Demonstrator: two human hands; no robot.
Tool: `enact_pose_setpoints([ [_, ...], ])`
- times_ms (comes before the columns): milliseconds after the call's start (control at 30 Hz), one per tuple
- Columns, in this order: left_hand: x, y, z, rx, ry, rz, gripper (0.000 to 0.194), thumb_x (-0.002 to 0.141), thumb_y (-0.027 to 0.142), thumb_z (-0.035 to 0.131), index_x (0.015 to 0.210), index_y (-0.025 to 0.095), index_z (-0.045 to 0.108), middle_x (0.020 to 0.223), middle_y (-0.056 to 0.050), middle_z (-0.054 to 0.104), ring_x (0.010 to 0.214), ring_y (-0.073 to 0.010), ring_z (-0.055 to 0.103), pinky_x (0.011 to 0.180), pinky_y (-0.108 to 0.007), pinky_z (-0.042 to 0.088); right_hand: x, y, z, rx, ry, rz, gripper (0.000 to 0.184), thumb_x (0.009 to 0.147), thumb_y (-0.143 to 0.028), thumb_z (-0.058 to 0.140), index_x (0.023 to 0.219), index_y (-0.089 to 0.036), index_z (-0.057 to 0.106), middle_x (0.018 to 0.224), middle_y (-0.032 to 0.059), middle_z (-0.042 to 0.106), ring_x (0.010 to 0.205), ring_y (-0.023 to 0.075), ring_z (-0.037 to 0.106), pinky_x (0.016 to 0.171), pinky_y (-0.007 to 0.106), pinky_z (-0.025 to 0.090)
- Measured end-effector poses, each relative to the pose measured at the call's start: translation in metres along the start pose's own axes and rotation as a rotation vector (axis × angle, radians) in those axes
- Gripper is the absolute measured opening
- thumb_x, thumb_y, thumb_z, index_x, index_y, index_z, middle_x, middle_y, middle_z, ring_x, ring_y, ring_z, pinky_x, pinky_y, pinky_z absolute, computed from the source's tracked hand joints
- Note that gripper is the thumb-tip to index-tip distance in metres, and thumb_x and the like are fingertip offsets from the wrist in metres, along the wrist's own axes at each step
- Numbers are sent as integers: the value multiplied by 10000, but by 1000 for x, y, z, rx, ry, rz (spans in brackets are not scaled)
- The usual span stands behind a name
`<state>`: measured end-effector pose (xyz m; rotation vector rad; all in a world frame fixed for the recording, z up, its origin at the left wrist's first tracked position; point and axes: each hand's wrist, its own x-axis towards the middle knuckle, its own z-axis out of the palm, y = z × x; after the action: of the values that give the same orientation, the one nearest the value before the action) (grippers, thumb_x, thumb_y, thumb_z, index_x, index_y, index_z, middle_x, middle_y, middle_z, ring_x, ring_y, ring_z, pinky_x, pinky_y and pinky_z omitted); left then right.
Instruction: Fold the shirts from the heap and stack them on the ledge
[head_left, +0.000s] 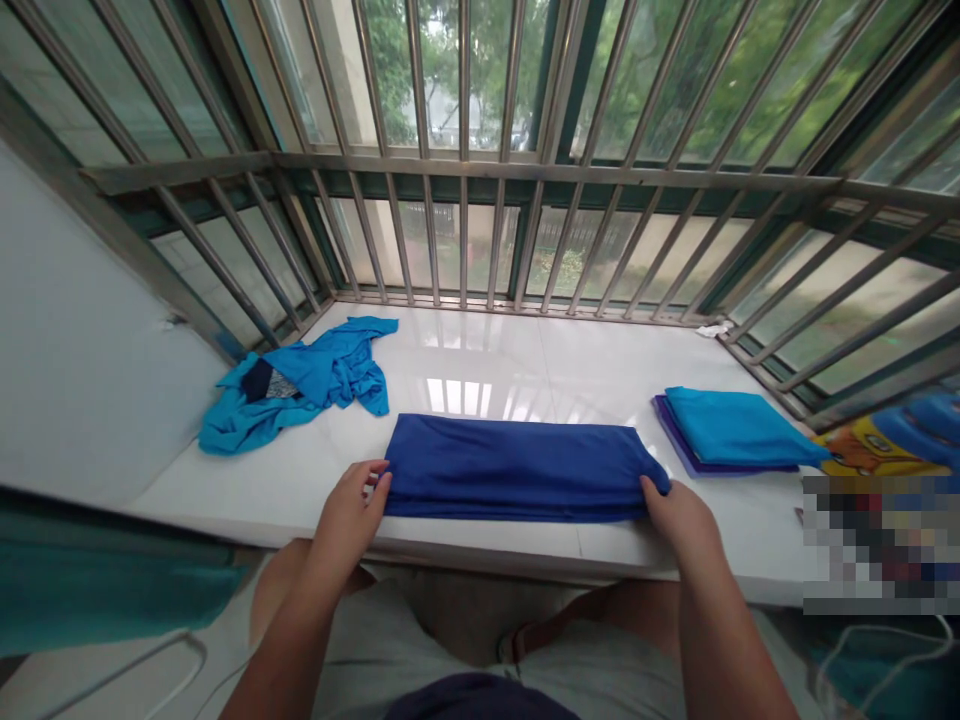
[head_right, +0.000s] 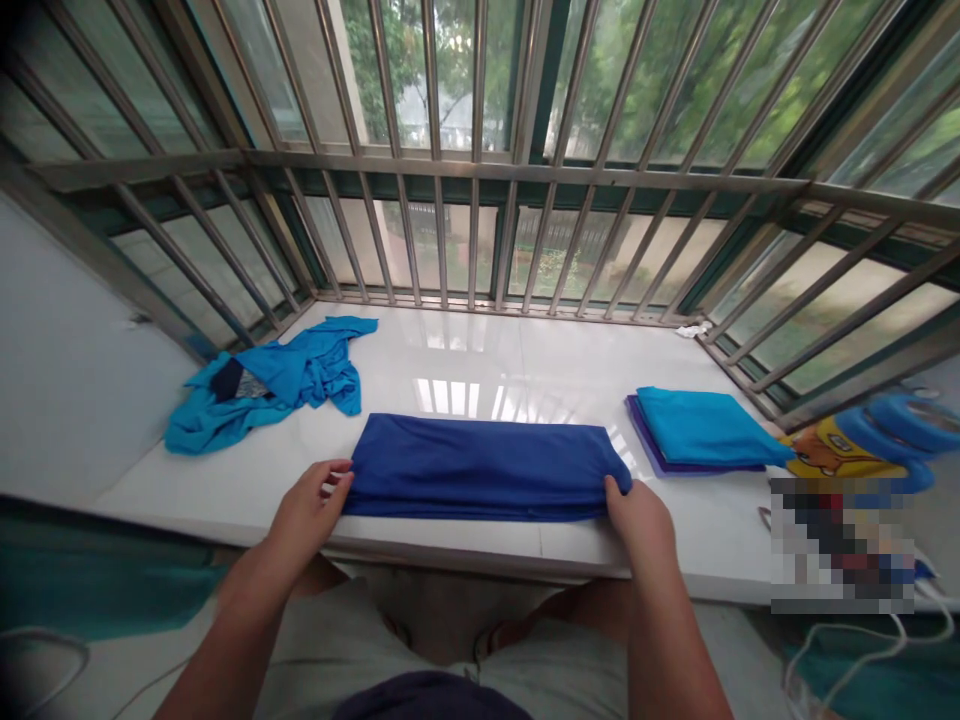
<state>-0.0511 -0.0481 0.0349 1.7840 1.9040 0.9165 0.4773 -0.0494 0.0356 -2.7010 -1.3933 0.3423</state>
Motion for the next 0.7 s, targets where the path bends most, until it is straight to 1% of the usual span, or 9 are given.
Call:
enact_pose_setpoints([
  [100, -12, 14, 7, -68, -79, 129, 340, 1033, 475, 525, 1162, 250, 746, 1174, -87, 778, 1041, -251, 748, 926, -402, 641, -2, -5, -24, 120, 142, 98, 585, 1014, -517, 424, 1142, -78, 789, 1049, 273, 783, 1014, 417, 746, 853, 453, 546],
  [167, -22, 18, 15, -76, -148, 214, 320, 1037, 437, 548, 1200, 257, 756, 1229, -95, 783, 1158, -266, 733, 1055, -441, 611, -15, -21, -43, 219, 287, 118, 588, 1001, -545, 438, 1193, -91, 759, 1050, 267, 776, 992, 421, 731, 838, 456, 534],
  [267, -35, 19, 26, -65, -218, 279, 332, 1037, 394, 555, 1260, 257, 760, 1275, -113, 787, 1227, -278, 725, 1125, -475, 585, -45, -65, -66, 361, 456, 52, 558, 998, -553, 456, 1230, -120, 720, 1023, 237, 774, 952, 405, 721, 829, 453, 530],
  [367, -44, 18, 32, -94, -255, 281, 361, 1048, 387, 530, 1298, 259, 756, 1317, -114, 783, 1241, -269, 733, 1128, -464, 590, -81, -130, -71, 464, 483, -175, 502, 1025, -514, 464, 1301, -157, 683, 1101, 203, 785, 985, 380, 734, 876, 457, 549],
  [400, -45, 17, 32, -114, -259, 258, 372, 1055, 395, 518, 1310, 259, 753, 1332, -111, 780, 1253, -267, 732, 1134, -460, 587, -94, -155, -66, 484, 468, -295, 485, 1032, -478, 473, 1357, -167, 655, 1212, 201, 775, 1059, 372, 732, 924, 462, 553],
  [467, -46, 16, 29, -171, -242, 159, 406, 1081, 433, 475, 1328, 254, 743, 1344, -104, 780, 1265, -261, 732, 1137, -451, 585, -119, -206, -44, 476, 405, -585, 428, 1031, -349, 479, 1394, -174, 625, 1539, 199, 630, 1305, 344, 657, 1083, 466, 518],
  [567, -43, 11, 23, -256, -129, -45, 498, 1112, 488, 368, 1312, 222, 739, 1307, -105, 797, 1227, -257, 755, 1099, -451, 611, -157, -272, 11, 298, 112, -911, 321, 981, -208, 565, 1276, -144, 675, 1721, 211, 424, 1488, 351, 522, 1245, 516, 391],
  [633, -40, 6, 18, -261, -55, -115, 526, 1109, 496, 348, 1286, 208, 751, 1304, -108, 801, 1234, -268, 752, 1115, -472, 601, -179, -298, 53, 171, -59, -1024, 330, 1007, -225, 567, 1303, -131, 678, 1719, 218, 422, 1551, 382, 452, 1263, 605, 345],
  [700, -39, 1, 14, -250, -38, -132, 527, 1104, 496, 356, 1288, 213, 762, 1327, -101, 795, 1275, -273, 733, 1157, -486, 570, -195, -308, 87, 143, -125, -1114, 337, 1054, -286, 533, 1317, -141, 686, 1734, 185, 412, 1631, 382, 329, 1300, 634, 272],
])
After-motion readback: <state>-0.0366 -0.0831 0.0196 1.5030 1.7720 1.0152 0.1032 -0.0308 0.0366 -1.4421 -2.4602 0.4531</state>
